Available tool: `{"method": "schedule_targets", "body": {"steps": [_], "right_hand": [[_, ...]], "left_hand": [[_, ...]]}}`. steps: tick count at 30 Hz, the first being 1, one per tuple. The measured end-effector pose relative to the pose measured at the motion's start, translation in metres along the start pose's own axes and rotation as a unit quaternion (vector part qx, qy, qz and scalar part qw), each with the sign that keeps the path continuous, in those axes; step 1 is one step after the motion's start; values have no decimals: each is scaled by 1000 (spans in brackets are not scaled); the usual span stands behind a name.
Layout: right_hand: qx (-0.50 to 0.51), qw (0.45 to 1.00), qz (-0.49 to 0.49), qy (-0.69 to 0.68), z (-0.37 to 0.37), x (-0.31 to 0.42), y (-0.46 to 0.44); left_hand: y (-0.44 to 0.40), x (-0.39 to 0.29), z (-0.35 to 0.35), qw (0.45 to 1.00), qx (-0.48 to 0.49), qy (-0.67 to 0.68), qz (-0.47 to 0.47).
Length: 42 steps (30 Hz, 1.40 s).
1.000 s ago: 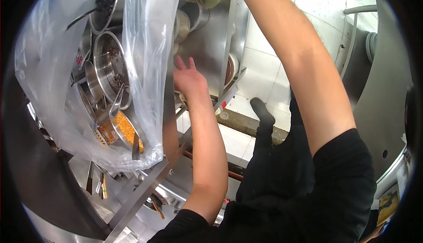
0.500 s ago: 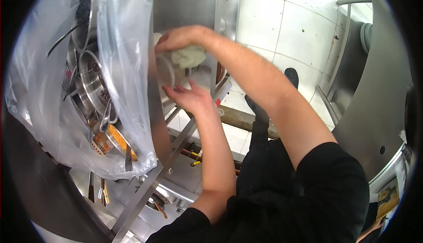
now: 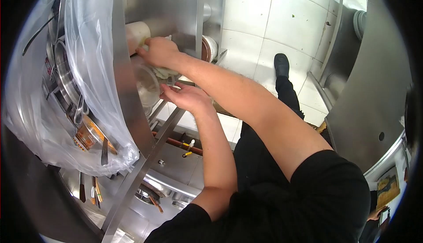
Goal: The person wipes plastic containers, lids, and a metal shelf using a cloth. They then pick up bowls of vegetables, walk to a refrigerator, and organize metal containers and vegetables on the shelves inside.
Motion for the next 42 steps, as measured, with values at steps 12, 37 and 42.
{"method": "schedule_targets", "body": {"steps": [12, 37, 42], "right_hand": [[-179, 980, -45, -80, 185, -37, 133], [-533, 654, -108, 527, 675, -11, 681], [-553, 679, -95, 473, 580, 43, 661]], "left_hand": [[161, -11, -10, 906, 331, -5, 264], [83, -8, 181, 575, 618, -536, 26], [-14, -22, 276, 565, 513, -646, 23]]}}
Point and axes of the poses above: each hand's wrist, its own y-axis away from the middle knuckle, its own z-axis out of the back of the hand, x = y × z, the point moved 9 cm from there along -y, towards the middle knuckle, and after that the axes turned 12 degrees about -x, right-handed, at the moved point
